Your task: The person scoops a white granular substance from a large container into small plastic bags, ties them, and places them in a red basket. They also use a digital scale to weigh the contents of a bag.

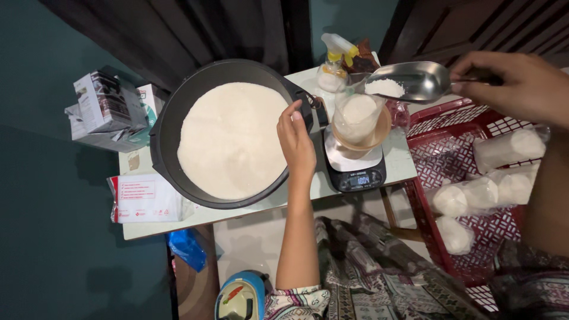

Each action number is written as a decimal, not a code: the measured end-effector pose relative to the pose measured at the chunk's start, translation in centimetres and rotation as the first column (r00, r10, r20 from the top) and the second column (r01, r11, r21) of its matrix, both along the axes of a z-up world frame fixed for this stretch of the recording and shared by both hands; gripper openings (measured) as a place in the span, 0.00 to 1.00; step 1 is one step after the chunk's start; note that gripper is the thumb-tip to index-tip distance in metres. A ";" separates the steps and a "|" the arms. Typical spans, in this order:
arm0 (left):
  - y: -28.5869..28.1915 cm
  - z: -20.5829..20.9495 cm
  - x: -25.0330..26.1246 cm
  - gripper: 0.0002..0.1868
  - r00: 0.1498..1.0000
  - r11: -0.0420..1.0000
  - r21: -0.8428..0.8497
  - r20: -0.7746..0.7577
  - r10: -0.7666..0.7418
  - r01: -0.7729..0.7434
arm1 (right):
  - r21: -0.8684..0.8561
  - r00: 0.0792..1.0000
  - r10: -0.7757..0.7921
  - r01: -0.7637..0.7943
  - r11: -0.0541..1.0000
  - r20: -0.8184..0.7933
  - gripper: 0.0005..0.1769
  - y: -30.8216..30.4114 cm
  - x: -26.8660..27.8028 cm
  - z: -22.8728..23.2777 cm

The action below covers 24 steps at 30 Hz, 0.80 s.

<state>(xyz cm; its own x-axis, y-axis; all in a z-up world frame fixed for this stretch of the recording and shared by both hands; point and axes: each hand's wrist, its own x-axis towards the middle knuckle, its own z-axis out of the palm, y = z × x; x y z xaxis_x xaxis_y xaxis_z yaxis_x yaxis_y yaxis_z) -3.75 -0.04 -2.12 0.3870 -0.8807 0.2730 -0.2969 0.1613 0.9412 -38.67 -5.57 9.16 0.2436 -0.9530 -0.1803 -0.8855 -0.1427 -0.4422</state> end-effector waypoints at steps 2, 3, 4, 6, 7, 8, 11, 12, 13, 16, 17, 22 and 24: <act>0.0 -0.2 0.2 0.22 1.000 1.000 0.002 -0.002 -0.004 0.004 | -0.031 1.000 0.002 -0.002 1.000 0.024 0.18 0.2 0.3 0.3; 0.0 -0.4 0.2 0.22 1.000 1.000 0.006 -0.005 -0.004 0.004 | -0.048 0.999 0.003 -0.001 0.999 0.037 0.18 0.4 0.6 0.6; 0.0 -0.5 0.2 0.22 1.000 1.000 0.010 -0.008 -0.004 0.004 | -0.043 0.999 -0.018 0.020 0.999 0.029 0.18 0.5 0.9 1.0; -0.1 -0.9 0.2 0.22 1.000 1.000 0.013 0.003 -0.003 0.003 | -0.034 0.998 -0.061 0.061 0.998 0.012 0.18 0.9 1.7 1.9; -0.1 -1.1 0.3 0.22 1.000 1.000 0.014 0.009 -0.003 0.002 | -0.024 0.993 -0.095 0.094 0.995 -0.071 0.18 1.2 2.2 2.5; 0.0 -1.4 0.3 0.22 1.000 1.000 0.030 0.012 0.000 0.000 | -0.018 0.980 -0.129 0.128 0.992 -0.153 0.18 1.5 2.7 3.1; 0.0 -2.3 0.2 0.22 1.000 0.997 0.082 0.015 0.002 -0.004 | -0.087 0.928 -0.119 0.094 0.992 -0.354 0.20 1.8 4.1 4.7; 0.1 -2.7 0.2 0.22 1.000 0.995 0.101 0.012 0.004 -0.005 | -0.119 0.905 -0.100 0.056 0.991 -0.413 0.21 1.8 4.4 5.1; 0.1 -3.0 0.2 0.22 1.000 0.993 0.120 0.010 0.005 -0.006 | -0.112 0.892 -0.076 0.028 0.993 -0.446 0.22 1.8 4.8 5.4; 0.2 -3.7 0.3 0.21 0.996 0.999 0.046 0.084 0.011 -0.015 | -0.110 0.834 -0.017 -0.052 0.993 -0.552 0.23 1.4 5.5 5.8; 0.2 -3.9 0.3 0.21 0.997 0.998 0.054 0.075 0.005 -0.009 | -0.120 0.805 -0.005 -0.083 0.989 -0.593 0.23 1.4 5.7 5.7; 0.4 -4.0 0.2 0.21 0.998 0.996 0.090 0.063 0.009 -0.015 | -0.149 0.716 -0.009 -0.132 0.980 -0.698 0.26 1.2 6.3 6.1; 0.5 -3.9 0.2 0.20 0.998 0.996 0.090 0.066 0.006 -0.012 | -0.141 0.717 -0.003 -0.132 0.981 -0.697 0.27 1.1 6.5 6.5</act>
